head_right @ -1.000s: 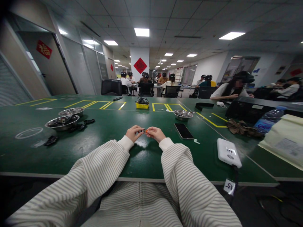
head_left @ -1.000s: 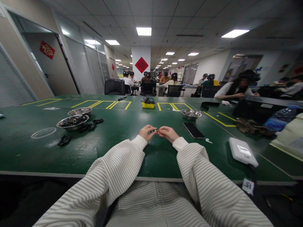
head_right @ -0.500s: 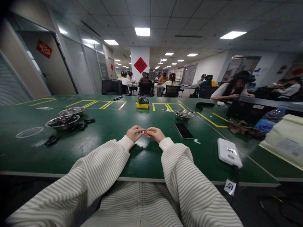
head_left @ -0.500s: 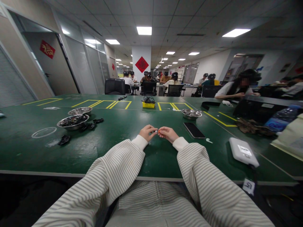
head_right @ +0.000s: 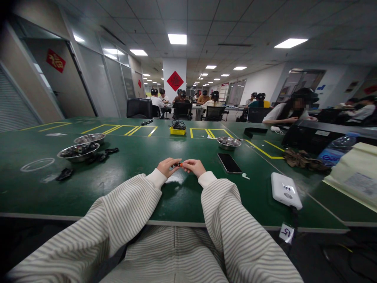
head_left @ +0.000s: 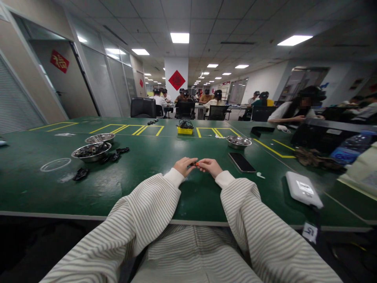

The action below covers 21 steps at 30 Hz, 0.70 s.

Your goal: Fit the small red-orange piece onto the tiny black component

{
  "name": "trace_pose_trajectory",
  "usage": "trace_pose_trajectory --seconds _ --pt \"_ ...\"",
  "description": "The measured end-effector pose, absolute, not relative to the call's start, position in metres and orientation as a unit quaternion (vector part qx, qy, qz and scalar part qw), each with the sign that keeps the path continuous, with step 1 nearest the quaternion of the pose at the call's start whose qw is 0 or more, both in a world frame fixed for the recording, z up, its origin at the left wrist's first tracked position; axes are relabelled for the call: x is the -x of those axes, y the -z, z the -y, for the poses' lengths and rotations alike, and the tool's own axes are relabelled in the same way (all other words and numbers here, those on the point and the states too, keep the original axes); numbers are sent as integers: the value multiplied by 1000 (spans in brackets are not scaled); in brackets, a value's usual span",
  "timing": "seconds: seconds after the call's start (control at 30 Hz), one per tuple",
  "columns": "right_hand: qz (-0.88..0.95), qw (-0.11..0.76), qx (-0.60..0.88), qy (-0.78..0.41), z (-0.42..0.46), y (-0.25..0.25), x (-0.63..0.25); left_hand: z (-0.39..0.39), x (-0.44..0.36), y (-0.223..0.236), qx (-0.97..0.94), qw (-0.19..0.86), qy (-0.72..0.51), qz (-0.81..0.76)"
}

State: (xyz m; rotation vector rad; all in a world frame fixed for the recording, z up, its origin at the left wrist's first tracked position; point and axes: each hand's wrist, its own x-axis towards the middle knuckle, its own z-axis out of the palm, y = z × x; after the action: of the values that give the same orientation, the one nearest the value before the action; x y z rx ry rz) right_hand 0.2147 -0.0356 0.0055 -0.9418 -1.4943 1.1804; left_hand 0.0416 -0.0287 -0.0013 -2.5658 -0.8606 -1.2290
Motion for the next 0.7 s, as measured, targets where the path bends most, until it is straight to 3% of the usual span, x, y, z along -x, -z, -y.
trace_pose_trajectory --seconds 0.53,0.7 --pt "664 477 411 -403 42 -10 -214 27 -42 2 879 84 386 267" --pt "658 478 426 -395 39 -7 -215 13 -25 -9 837 79 305 448"
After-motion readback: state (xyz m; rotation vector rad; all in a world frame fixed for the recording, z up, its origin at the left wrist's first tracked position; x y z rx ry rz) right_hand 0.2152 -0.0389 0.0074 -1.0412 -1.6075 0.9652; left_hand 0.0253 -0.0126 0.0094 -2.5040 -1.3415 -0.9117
